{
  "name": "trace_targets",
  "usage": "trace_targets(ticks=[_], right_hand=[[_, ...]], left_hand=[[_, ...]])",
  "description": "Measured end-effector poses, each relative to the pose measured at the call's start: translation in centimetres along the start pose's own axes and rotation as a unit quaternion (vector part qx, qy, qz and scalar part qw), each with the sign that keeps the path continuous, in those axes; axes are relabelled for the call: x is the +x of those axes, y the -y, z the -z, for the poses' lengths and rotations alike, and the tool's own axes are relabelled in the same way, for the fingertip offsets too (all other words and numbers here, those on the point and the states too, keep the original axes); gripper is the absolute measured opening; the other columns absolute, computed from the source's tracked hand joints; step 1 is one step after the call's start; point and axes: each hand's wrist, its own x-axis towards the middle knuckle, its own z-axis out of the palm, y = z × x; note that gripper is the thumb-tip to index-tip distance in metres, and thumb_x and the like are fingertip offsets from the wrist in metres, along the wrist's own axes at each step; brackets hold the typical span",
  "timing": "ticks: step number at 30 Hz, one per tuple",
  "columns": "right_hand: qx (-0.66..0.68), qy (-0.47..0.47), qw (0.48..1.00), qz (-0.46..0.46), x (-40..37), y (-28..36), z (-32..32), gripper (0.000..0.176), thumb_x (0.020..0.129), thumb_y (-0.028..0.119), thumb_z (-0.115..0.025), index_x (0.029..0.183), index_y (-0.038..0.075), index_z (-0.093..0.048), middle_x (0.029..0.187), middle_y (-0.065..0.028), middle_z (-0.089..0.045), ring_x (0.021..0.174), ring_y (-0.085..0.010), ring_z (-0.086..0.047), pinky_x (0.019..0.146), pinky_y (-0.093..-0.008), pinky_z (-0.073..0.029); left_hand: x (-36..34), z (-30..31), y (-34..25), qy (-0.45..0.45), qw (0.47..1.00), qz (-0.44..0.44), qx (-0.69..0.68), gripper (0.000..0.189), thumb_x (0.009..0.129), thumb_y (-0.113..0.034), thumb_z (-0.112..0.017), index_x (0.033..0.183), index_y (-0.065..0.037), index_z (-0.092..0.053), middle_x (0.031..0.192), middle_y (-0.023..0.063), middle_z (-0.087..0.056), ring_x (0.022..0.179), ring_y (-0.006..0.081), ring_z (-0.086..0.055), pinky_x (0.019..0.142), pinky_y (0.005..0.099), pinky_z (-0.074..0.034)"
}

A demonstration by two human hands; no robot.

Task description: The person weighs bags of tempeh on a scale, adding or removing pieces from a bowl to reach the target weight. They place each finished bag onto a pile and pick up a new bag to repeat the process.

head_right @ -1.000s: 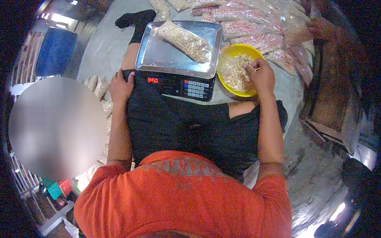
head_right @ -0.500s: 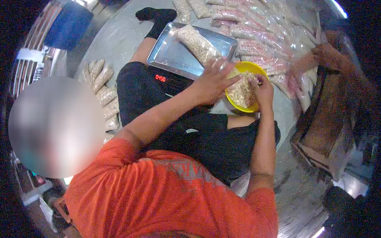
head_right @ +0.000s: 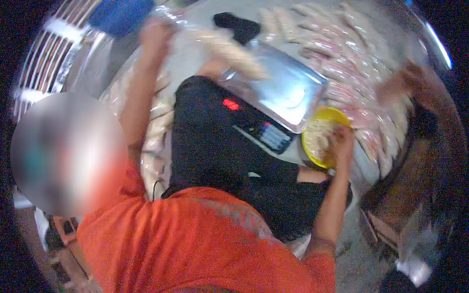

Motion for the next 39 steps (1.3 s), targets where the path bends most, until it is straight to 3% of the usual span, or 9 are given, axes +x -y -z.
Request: trace_targets(ticks=[4, 6, 9, 16, 19, 24, 27, 34, 39], right_hand=[[-0.027, -0.009, 0.987, -0.159, -1.2, 6.8, 3.0, 0.048, 0.077, 0.044, -0.086, 0.099, 0.006, -0.069, 0.092, -0.0148, -0.075, 0.086, -0.0328, -0.071, 0.08, -0.0432, -0.056], [-0.15, -0.033, 0.97, -0.19, -1.7, 9.3, 4.4, 0.046, 0.077, 0.046, -0.087, 0.093, 0.007, -0.069, 0.084, -0.0142, -0.072, 0.08, -0.0301, -0.07, 0.075, -0.0409, -0.055], [-0.079, -0.077, 0.976, -0.186, -2.3, 9.9, 4.9, 0.041, 0.08, 0.044, -0.086, 0.088, 0.008, -0.069, 0.077, -0.0131, -0.069, 0.072, -0.0257, -0.068, 0.069, -0.038, -0.054], [-0.031, -0.209, 0.976, -0.056, -2.4, 10.6, 4.4, 0.039, 0.089, 0.042, -0.08, 0.085, 0.006, -0.068, 0.077, -0.0115, -0.067, 0.07, -0.0238, -0.066, 0.067, -0.0353, -0.053], [-0.028, -0.315, 0.944, 0.098, -2.5, 13.3, 5.5, 0.036, 0.098, 0.039, -0.071, 0.092, 0.004, -0.07, 0.085, -0.0119, -0.068, 0.078, -0.0265, -0.067, 0.074, -0.0359, -0.054], [0.013, -0.249, 0.968, 0.0, -2.4, 11.0, 3.0, 0.042, 0.098, 0.044, -0.068, 0.096, 0.002, -0.071, 0.089, -0.0157, -0.071, 0.084, -0.0304, -0.07, 0.08, -0.0384, -0.055], [-0.154, 0.033, 0.977, -0.147, -1.9, 9.7, 2.4, 0.037, 0.095, 0.036, -0.072, 0.107, 0.002, -0.075, 0.1, -0.021, -0.075, 0.097, -0.0368, -0.073, 0.087, -0.0428, -0.056], [-0.06, -0.227, 0.971, 0.033, -2.6, 14.1, 4.8, 0.027, 0.098, 0.029, -0.07, 0.102, 0.004, -0.076, 0.093, -0.0168, -0.074, 0.083, -0.0334, -0.072, 0.078, -0.0425, -0.056], [-0.17, 0.044, 0.978, -0.113, -1.9, 6.6, 2.8, 0.041, 0.092, 0.038, -0.076, 0.113, 0.003, -0.073, 0.097, -0.0171, -0.075, 0.088, -0.0272, -0.074, 0.082, -0.0385, -0.057]], left_hand=[[4.8, 4.5, 20.3, -0.058, 0.991, -0.118, -0.003, 0.032, 0.095, -0.027, -0.063, 0.112, -0.004, -0.076, 0.114, 0.0176, -0.074, 0.106, 0.0339, -0.069, 0.09, 0.0452, -0.054], [4.9, 5.2, 30.5, -0.06, 0.983, -0.034, 0.172, 0.031, 0.094, -0.023, -0.062, 0.118, -0.008, -0.075, 0.127, 0.0127, -0.071, 0.123, 0.0309, -0.062, 0.105, 0.0447, -0.046], [0.8, 4.8, 33.8, -0.137, 0.981, 0.105, 0.085, 0.045, 0.096, -0.037, -0.061, 0.123, -0.002, -0.07, 0.118, 0.0212, -0.072, 0.111, 0.0373, -0.067, 0.098, 0.0456, -0.049], [-19.8, -3.9, 47.5, 0.195, 0.94, 0.167, 0.225, 0.04, 0.103, -0.027, -0.049, 0.128, -0.003, -0.069, 0.127, 0.0242, -0.068, 0.121, 0.0422, -0.062, 0.101, 0.0482, -0.049], [-23.5, -3.0, 39.5, 0.273, 0.917, 0.26, 0.129, 0.038, 0.101, -0.026, -0.055, 0.126, -0.002, -0.07, 0.127, 0.0223, -0.069, 0.12, 0.0405, -0.063, 0.103, 0.0453, -0.049], [-23.6, -4.0, 25.8, 0.025, 0.985, 0.167, 0.048, 0.039, 0.096, -0.025, -0.068, 0.127, -0.002, -0.068, 0.129, 0.0199, -0.068, 0.122, 0.038, -0.063, 0.106, 0.044, -0.047], [-23.7, -4.5, 15.8, -0.011, 0.996, 0.089, -0.028, 0.042, 0.095, -0.022, -0.07, 0.131, 0.0, -0.064, 0.136, 0.0242, -0.062, 0.13, 0.0417, -0.056, 0.114, 0.0466, -0.04], [-25.7, 0.4, -5.1, 0.194, 0.948, 0.175, -0.181, 0.08, 0.096, -0.045, -0.068, 0.156, -0.002, -0.038, 0.158, 0.0303, -0.038, 0.148, 0.0499, -0.032, 0.122, 0.0547, -0.024], [-24.1, 6.2, -12.7, 0.371, 0.925, -0.069, 0.051, 0.072, 0.095, -0.046, -0.069, 0.15, -0.004, -0.048, 0.154, 0.0274, -0.044, 0.147, 0.0484, -0.035, 0.119, 0.0631, -0.024]])
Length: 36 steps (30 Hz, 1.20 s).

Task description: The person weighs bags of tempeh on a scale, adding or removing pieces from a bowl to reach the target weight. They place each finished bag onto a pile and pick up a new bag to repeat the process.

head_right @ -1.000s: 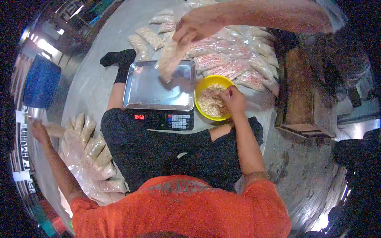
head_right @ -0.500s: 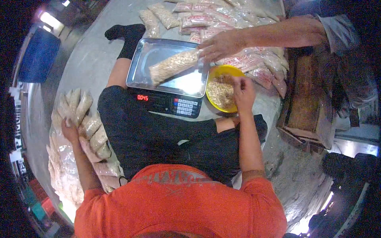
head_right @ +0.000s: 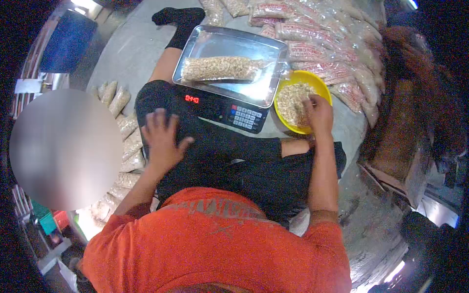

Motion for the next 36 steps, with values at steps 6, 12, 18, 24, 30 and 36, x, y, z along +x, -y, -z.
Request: trace_targets(ticks=[6, 12, 18, 24, 30, 36], right_hand=[[0.137, -0.02, 0.99, -0.024, 1.0, 0.9, 1.2, 0.046, 0.092, 0.043, -0.075, 0.114, 0.003, -0.073, 0.1, -0.0161, -0.075, 0.09, -0.0309, -0.073, 0.083, -0.0417, -0.056], [0.059, 0.044, 0.997, -0.013, 4.7, 0.0, -1.4, 0.042, 0.093, 0.042, -0.073, 0.108, 0.003, -0.074, 0.093, -0.0151, -0.075, 0.087, -0.0286, -0.073, 0.08, -0.0397, -0.056], [-0.015, 0.046, 0.995, 0.089, 9.2, -0.3, -2.9, 0.038, 0.095, 0.039, -0.072, 0.109, 0.003, -0.074, 0.097, -0.0148, -0.076, 0.087, -0.0259, -0.073, 0.082, -0.0381, -0.056], [0.352, 0.047, 0.933, 0.062, 7.9, 2.1, -3.0, 0.027, 0.099, 0.021, -0.067, 0.122, 0.005, -0.072, 0.114, -0.0124, -0.075, 0.1, -0.0231, -0.071, 0.091, -0.036, -0.055], [0.442, 0.103, 0.886, 0.092, 5.5, 4.5, -2.1, 0.03, 0.101, 0.015, -0.066, 0.128, 0.004, -0.068, 0.113, -0.0098, -0.075, 0.102, -0.0178, -0.07, 0.091, -0.0318, -0.055], [0.509, 0.077, 0.854, 0.075, 4.0, 4.6, -1.5, 0.033, 0.097, 0.007, -0.067, 0.129, 0.001, -0.063, 0.108, -0.0043, -0.072, 0.096, -0.0124, -0.066, 0.085, -0.0276, -0.054]], left_hand=[[-1.3, -2.4, -10.2, 0.209, 0.805, -0.331, -0.447, 0.055, 0.097, -0.041, -0.067, 0.135, -0.001, -0.062, 0.129, 0.022, -0.067, 0.121, 0.0392, -0.063, 0.104, 0.0471, -0.05], [3.5, 3.7, -21.0, 0.044, 0.671, -0.617, -0.41, 0.04, 0.098, -0.037, -0.064, 0.115, -0.001, -0.07, 0.115, 0.0182, -0.071, 0.105, 0.0369, -0.069, 0.095, 0.0499, -0.054], [13.6, 4.6, -27.5, -0.103, 0.851, -0.33, -0.396, 0.037, 0.089, -0.035, -0.069, 0.104, -0.001, -0.068, 0.104, 0.022, -0.069, 0.096, 0.0415, -0.067, 0.085, 0.0543, -0.052], [21.0, -0.6, -26.3, -0.155, 0.955, -0.09, -0.238, 0.039, 0.087, -0.034, -0.069, 0.106, 0.001, -0.068, 0.112, 0.0214, -0.067, 0.107, 0.0381, -0.064, 0.091, 0.0509, -0.051], [21.5, -2.9, -25.8, -0.106, 0.945, -0.128, -0.28, 0.028, 0.086, -0.024, -0.069, 0.1, 0.0, -0.066, 0.095, 0.0222, -0.071, 0.095, 0.0432, -0.069, 0.082, 0.0509, -0.055], [19.1, -3.7, -24.3, -0.157, 0.892, -0.117, -0.407, 0.014, 0.095, -0.013, -0.06, 0.1, -0.001, -0.062, 0.097, 0.0224, -0.066, 0.092, 0.0457, -0.064, 0.079, 0.053, -0.052]])
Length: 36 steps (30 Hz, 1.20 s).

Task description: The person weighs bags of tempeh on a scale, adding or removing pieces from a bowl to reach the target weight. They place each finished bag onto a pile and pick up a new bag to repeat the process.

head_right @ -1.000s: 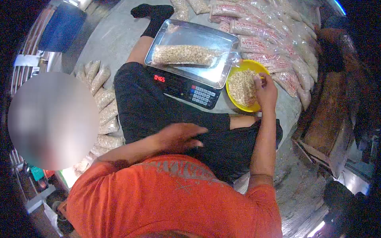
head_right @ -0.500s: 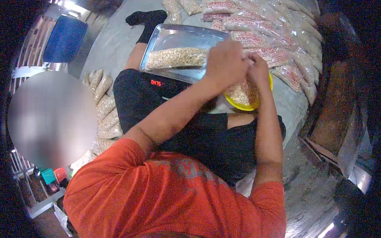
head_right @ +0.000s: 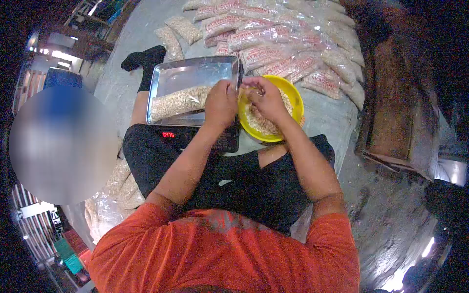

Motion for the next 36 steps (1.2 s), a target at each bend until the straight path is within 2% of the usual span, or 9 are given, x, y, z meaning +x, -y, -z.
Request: trace_targets(ticks=[5, 9, 13, 15, 17, 21, 25, 31, 36], right_hand=[[0.041, 0.06, 0.996, -0.042, -2.2, 1.9, -1.3, 0.034, 0.093, 0.008, -0.07, 0.126, 0.003, -0.067, 0.115, -0.0053, -0.07, 0.088, -0.0142, -0.064, 0.081, -0.0264, -0.052], [-0.198, 0.124, 0.968, 0.087, -2.4, 4.0, -2.6, 0.035, 0.089, 0.011, -0.074, 0.123, 0.006, -0.07, 0.111, -0.0083, -0.07, 0.087, -0.0181, -0.066, 0.078, -0.0284, -0.052], [-0.211, 0.069, 0.97, 0.102, -2.9, 2.9, -4.5, 0.036, 0.091, 0.012, -0.076, 0.125, 0.006, -0.067, 0.111, -0.0077, -0.07, 0.09, -0.0152, -0.065, 0.079, -0.0279, -0.053], [0.031, -0.074, 0.996, 0.047, -3.1, 2.8, -7.1, 0.037, 0.093, 0.012, -0.076, 0.126, 0.003, -0.061, 0.109, -0.0075, -0.07, 0.091, -0.014, -0.065, 0.081, -0.0271, -0.053], [-0.098, -0.073, 0.992, 0.034, -2.7, 3.4, -8.3, 0.035, 0.095, 0.009, -0.073, 0.126, 0.002, -0.056, 0.105, -0.0069, -0.069, 0.094, -0.0136, -0.065, 0.083, -0.0275, -0.054], [0.09, -0.053, 0.987, -0.122, -2.7, 2.6, -7.9, 0.031, 0.095, 0.005, -0.072, 0.123, 0.001, -0.058, 0.1, -0.006, -0.067, 0.091, -0.0136, -0.065, 0.082, -0.0276, -0.054], [-0.252, -0.13, 0.957, 0.057, -3.8, 1.2, -6.5, 0.028, 0.094, 0.006, -0.073, 0.12, 0.002, -0.062, 0.102, -0.0063, -0.067, 0.093, -0.0143, -0.065, 0.085, -0.0298, -0.055], [0.075, -0.048, 0.993, -0.082, -3.7, 2.3, -8.8, 0.029, 0.097, 0.007, -0.071, 0.123, 0.004, -0.059, 0.106, -0.0048, -0.066, 0.094, -0.0116, -0.063, 0.085, -0.0262, -0.053], [0.076, -0.078, 0.988, -0.11, -3.8, 1.9, -7.7, 0.027, 0.095, 0.004, -0.071, 0.12, 0.004, -0.06, 0.101, -0.0034, -0.067, 0.091, -0.0113, -0.063, 0.079, -0.025, -0.053]], left_hand=[[-3.4, 1.5, -0.2, -0.064, 0.995, -0.029, -0.071, 0.013, 0.099, -0.014, -0.059, 0.105, -0.003, -0.063, 0.096, 0.0203, -0.068, 0.087, 0.0414, -0.067, 0.078, 0.049, -0.053], [-4.3, 3.1, 0.8, -0.087, 0.967, 0.121, -0.207, 0.016, 0.101, -0.016, -0.062, 0.103, -0.001, -0.067, 0.087, 0.0172, -0.071, 0.078, 0.0295, -0.071, 0.072, 0.0382, -0.054], [-4.4, 4.1, 2.2, -0.04, 0.939, 0.181, -0.288, 0.016, 0.099, -0.014, -0.068, 0.105, 0.0, -0.07, 0.086, 0.0108, -0.073, 0.076, 0.0167, -0.068, 0.072, 0.0337, -0.054], [-4.8, 2.9, 3.2, -0.007, 0.891, 0.211, -0.403, 0.012, 0.1, -0.015, -0.068, 0.101, -0.003, -0.07, 0.087, 0.0023, -0.068, 0.079, 0.0094, -0.062, 0.071, 0.0275, -0.052], [-4.8, 3.6, 2.5, 0.005, 0.894, 0.214, -0.393, 0.009, 0.1, -0.011, -0.067, 0.103, -0.003, -0.069, 0.088, 0.0017, -0.068, 0.079, 0.0093, -0.063, 0.07, 0.0256, -0.053], [-4.7, 4.1, 2.8, 0.024, 0.802, 0.277, -0.528, 0.012, 0.101, -0.011, -0.064, 0.109, -0.002, -0.067, 0.09, 0.0017, -0.067, 0.075, 0.0095, -0.061, 0.068, 0.0266, -0.053], [-5.1, 4.3, 3.4, 0.009, 0.879, 0.222, -0.421, 0.013, 0.102, -0.012, -0.063, 0.109, -0.001, -0.066, 0.091, 0.0026, -0.067, 0.077, 0.0099, -0.061, 0.07, 0.0277, -0.054], [-5.3, 2.3, 4.0, 0.014, 0.855, 0.165, -0.492, 0.017, 0.102, -0.014, -0.064, 0.109, 0.001, -0.067, 0.093, 0.0076, -0.073, 0.08, 0.0115, -0.067, 0.071, 0.0291, -0.055], [-5.1, 4.6, 3.9, 0.007, 0.861, 0.225, -0.457, 0.016, 0.102, -0.014, -0.064, 0.109, 0.0, -0.067, 0.089, 0.0082, -0.071, 0.076, 0.0131, -0.067, 0.068, 0.0333, -0.054]])
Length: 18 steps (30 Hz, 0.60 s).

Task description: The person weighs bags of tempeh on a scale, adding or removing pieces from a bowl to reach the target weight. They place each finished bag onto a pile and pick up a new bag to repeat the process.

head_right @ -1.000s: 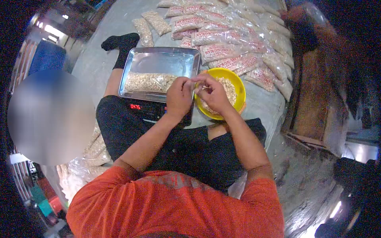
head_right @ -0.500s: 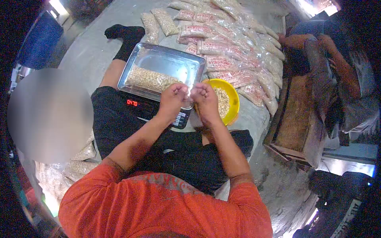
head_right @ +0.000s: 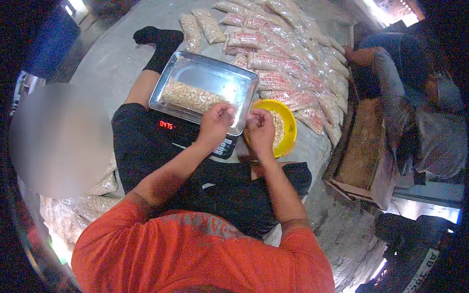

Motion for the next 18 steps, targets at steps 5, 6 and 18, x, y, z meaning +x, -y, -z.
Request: trace_targets(ticks=[5, 6, 18], right_hand=[[-0.323, 0.01, 0.886, 0.332, -1.8, 2.2, 1.1, 0.025, 0.092, 0.013, -0.075, 0.112, 0.001, -0.068, 0.114, -0.0172, -0.067, 0.095, -0.0252, -0.067, 0.082, -0.0325, -0.054], [-0.317, 0.073, 0.907, 0.268, -1.5, 1.9, 1.6, 0.031, 0.091, 0.016, -0.077, 0.117, 0.002, -0.069, 0.122, -0.0169, -0.067, 0.103, -0.0262, -0.067, 0.088, -0.0331, -0.054], [-0.629, 0.334, 0.673, 0.2, 3.7, 4.3, 1.0, 0.026, 0.078, 0.023, -0.081, 0.094, 0.004, -0.075, 0.089, -0.0199, -0.073, 0.081, -0.0404, -0.071, 0.072, -0.0465, -0.056]], left_hand=[[-1.5, -0.6, -1.1, -0.01, 0.957, -0.214, 0.193, 0.012, 0.099, -0.012, -0.061, 0.105, -0.003, -0.064, 0.094, 0.0183, -0.067, 0.086, 0.0374, -0.066, 0.077, 0.0448, -0.053], [-1.9, -0.8, -1.2, -0.012, 0.958, -0.212, 0.192, 0.012, 0.099, -0.012, -0.061, 0.105, -0.003, -0.064, 0.094, 0.0183, -0.067, 0.086, 0.0374, -0.066, 0.077, 0.0448, -0.053], [-1.1, 0.4, -3.1, 0.079, 0.915, -0.246, 0.309, 0.013, 0.094, -0.006, -0.059, 0.106, -0.003, -0.061, 0.098, 0.0198, -0.062, 0.096, 0.0424, -0.062, 0.085, 0.0504, -0.051]])
